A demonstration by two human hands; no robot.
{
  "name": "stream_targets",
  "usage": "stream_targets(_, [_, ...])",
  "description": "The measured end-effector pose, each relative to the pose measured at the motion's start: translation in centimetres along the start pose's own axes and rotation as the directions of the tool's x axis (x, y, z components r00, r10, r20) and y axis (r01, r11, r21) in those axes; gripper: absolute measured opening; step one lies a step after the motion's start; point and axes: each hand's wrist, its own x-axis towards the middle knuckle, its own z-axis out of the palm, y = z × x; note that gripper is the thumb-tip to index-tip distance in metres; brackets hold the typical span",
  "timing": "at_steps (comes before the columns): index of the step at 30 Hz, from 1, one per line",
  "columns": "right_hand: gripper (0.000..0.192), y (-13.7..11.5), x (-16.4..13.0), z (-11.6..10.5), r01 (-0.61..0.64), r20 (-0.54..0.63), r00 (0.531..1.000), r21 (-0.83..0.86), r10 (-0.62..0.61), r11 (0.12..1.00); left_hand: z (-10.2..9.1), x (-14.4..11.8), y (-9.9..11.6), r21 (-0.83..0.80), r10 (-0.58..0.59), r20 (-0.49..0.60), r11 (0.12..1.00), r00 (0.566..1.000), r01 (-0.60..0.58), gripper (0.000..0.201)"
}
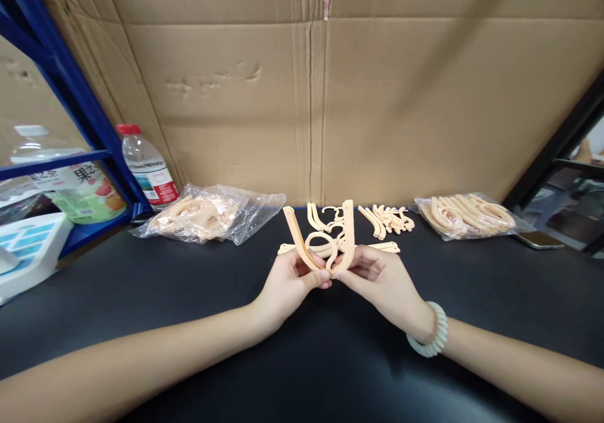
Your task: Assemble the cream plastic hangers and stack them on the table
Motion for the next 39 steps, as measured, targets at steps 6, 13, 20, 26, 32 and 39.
stream_targets(6, [0.024,-0.1,0.6,-0.5,-0.045,0.023,0.999,0.061,0.044,0.997,0.2,-0.2,0.5,0.011,-0.004,-0.017,1.0,1.0,0.004,0.029])
stream_targets(13, [0.026,-1.1,2.2,-5.7,-0.197,0.148,0.971,0.04,0.19,0.98,-1.2,1.1,2.2,0.067,0.0,-0.105,0.998,0.995,0.007,0.029])
stream_targets(20, [0.028,-2.0,3.8,-10.7,-0.026,0.148,0.985,-0.351,0.083,0.936,-4.5,3.7,3.8,-0.009,-0.002,-0.123,1.0,0.992,0.001,0.026])
stream_targets(26, [0.027,-2.7,3.9,-12.1,0.151,0.242,0.97,-0.641,0.011,0.753,-7.7,5.2,5.4,0.201,0.139,-0.053,0.971,0.989,-0.126,0.026])
stream_targets(32, [0.023,-3.0,3.8,-12.4,0.18,0.347,0.933,-0.678,0.095,0.713,-9.2,5.2,6.8,0.703,0.18,0.295,0.624,0.938,-0.341,0.018])
stream_targets(39, [0.024,-2.7,4.1,-12.6,0.31,0.44,0.891,-0.773,0.115,0.553,-8.5,4.4,6.5,0.757,0.038,0.622,0.229,0.782,-0.612,0.012])
